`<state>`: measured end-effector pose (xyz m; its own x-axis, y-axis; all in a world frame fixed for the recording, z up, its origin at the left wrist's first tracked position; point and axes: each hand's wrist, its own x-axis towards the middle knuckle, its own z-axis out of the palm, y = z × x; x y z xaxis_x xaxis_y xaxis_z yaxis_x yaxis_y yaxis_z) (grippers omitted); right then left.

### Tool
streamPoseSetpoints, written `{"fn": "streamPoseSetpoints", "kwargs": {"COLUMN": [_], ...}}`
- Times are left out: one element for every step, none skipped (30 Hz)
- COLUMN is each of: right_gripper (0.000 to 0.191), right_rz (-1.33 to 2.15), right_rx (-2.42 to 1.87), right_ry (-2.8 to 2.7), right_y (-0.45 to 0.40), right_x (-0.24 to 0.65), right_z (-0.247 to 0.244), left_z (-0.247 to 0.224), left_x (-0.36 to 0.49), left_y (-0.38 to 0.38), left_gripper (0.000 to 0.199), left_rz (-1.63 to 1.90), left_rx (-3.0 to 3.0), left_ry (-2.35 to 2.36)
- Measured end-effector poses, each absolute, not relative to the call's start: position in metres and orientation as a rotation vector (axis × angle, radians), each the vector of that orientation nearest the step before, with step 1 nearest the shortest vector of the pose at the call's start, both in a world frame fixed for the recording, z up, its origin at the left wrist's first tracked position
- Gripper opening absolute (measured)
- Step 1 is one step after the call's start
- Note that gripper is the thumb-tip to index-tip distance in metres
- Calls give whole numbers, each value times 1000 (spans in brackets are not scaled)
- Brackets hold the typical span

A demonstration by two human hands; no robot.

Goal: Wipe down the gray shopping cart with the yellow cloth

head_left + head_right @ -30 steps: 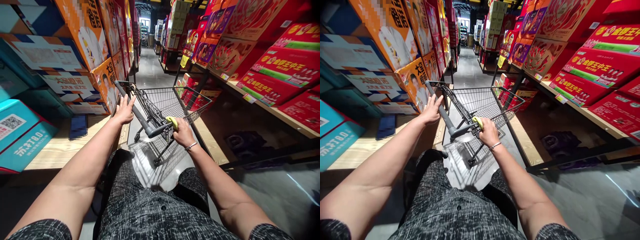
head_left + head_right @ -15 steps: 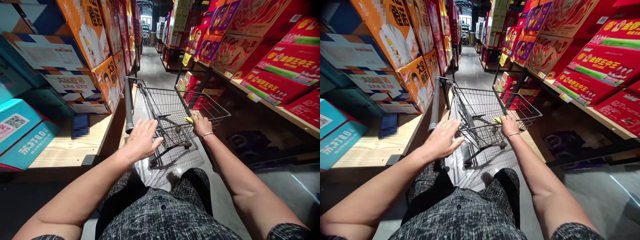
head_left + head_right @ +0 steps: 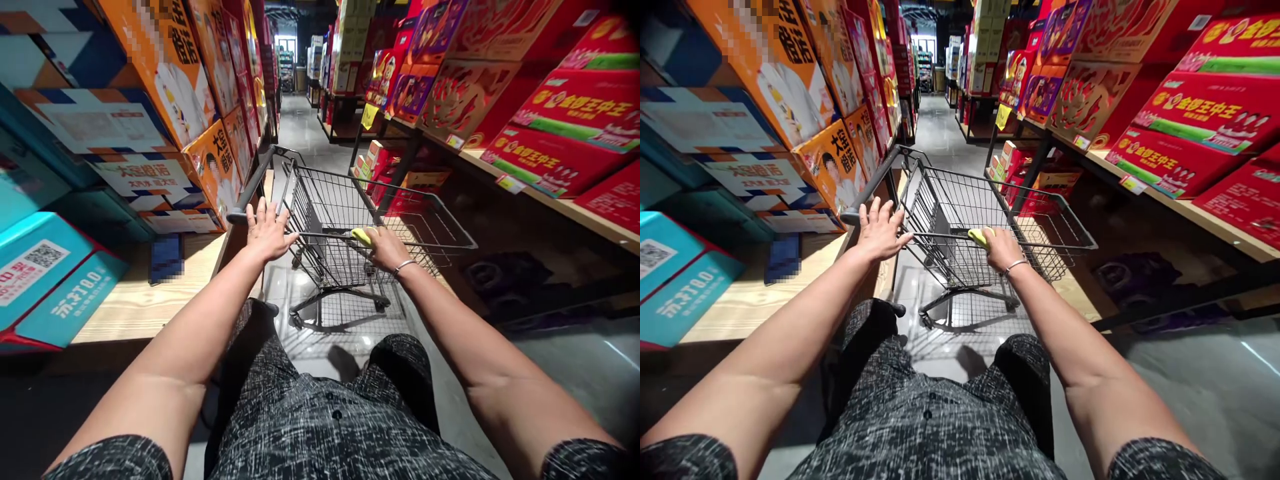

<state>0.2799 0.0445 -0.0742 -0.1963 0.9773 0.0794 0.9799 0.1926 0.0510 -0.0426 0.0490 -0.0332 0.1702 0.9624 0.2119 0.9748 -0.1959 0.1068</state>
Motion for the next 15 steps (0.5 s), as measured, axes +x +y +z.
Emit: {"fn": "streamPoseSetpoints", "kwargs": {"right_gripper": [63, 65, 67, 66, 63, 58, 53, 49, 46, 45, 45, 45, 45, 44, 42], "right_rz": [-112, -73, -29, 9, 35, 49, 58, 67, 78, 88, 95, 103, 120, 158, 215], "right_rx": [-1940, -1908, -1883, -1877, -1905, -1967, -2042, -2108, -2148, -2155, -2136, -2111, -2096, -2095, -2102], "right_ry": [-2415, -2431, -2450, -2462, -2462, -2448, -2427, -2406, -2395, -2398, -2414, -2430, -2441, -2447, -2450], "right_y": [47, 50, 54, 57, 60, 63, 64, 64, 64, 62, 61, 59, 58, 57, 56], "right_x": [278, 277, 278, 281, 284, 289, 293, 296, 298, 298, 297, 294, 291, 286, 282], "right_z": [-73, -71, -69, -66, -62, -59, -57, -55, -53, -53, -53, -52, -51, -50, -48], "left_z": [-33, -32, -32, -33, -34, -36, -39, -41, -44, -47, -49, -50, -51, -51, -51], "left_x": [-45, -46, -46, -46, -45, -44, -43, -43, -43, -43, -43, -44, -44, -44, -43], "left_y": [58, 67, 74, 80, 85, 90, 94, 99, 104, 110, 117, 124, 132, 140, 148], "left_gripper": [77, 79, 80, 79, 76, 71, 66, 61, 59, 59, 60, 63, 66, 69, 72], "left_rz": [-363, -356, -345, -332, -323, -319, -325, -339, -362, -389, -420, -453, -479, -494, -500], "left_rx": [-2335, -2300, -2264, -2237, -2226, -2234, -2254, -2275, -2285, -2283, -2270, -2251, -2232, -2214, -2197], "left_ry": [-2003, -2062, -2123, -2175, -2212, -2229, -2231, -2225, -2226, -2237, -2256, -2279, -2302, -2324, -2340]}}
